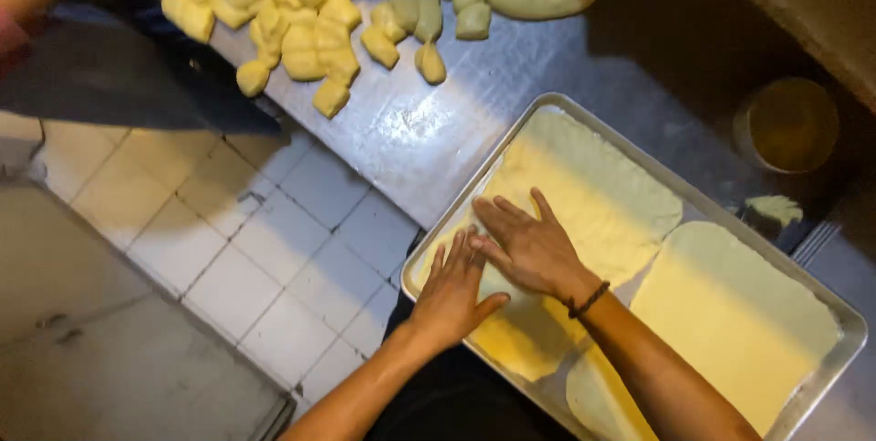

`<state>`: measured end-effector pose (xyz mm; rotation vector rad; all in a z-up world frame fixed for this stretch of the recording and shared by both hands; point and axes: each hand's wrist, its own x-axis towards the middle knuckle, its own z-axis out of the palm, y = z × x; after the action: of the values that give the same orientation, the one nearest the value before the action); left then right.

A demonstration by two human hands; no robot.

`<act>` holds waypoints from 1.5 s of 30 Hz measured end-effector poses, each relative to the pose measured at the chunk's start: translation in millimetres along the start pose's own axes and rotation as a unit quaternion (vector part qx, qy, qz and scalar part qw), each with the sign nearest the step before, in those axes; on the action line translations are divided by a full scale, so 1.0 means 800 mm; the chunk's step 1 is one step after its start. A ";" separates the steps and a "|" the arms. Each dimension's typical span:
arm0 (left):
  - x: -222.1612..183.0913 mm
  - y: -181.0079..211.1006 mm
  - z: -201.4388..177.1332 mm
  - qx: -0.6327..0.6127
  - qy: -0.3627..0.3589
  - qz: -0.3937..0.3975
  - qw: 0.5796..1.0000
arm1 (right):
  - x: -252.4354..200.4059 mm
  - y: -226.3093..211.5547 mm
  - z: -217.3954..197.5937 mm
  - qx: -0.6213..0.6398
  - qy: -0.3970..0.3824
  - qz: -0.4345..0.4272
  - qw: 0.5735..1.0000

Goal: Flattening dough on a baking tray and using a plastic tool to poke a pattern of holes into the surface.

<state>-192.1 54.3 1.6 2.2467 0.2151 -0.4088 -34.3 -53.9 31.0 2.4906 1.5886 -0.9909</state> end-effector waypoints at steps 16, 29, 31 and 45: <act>0.042 0.008 -0.010 -0.056 -0.013 -0.036 0.998 | 0.033 0.043 -0.044 0.028 0.008 0.054 0.998; 0.175 0.015 0.007 0.065 0.139 0.060 0.986 | 0.055 0.124 -0.037 -0.026 0.143 0.066 0.987; 0.159 0.020 0.008 0.063 0.121 0.061 0.989 | 0.052 0.128 -0.045 -0.012 0.120 0.080 0.989; 0.086 -0.022 -0.031 -0.214 0.056 0.110 0.969 | 0.066 0.120 -0.074 0.225 0.074 0.080 0.968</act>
<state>-127.0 86.1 -20.3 1.8425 0.0978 -0.1006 88.4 -36.8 21.6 2.9951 1.2791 -1.2889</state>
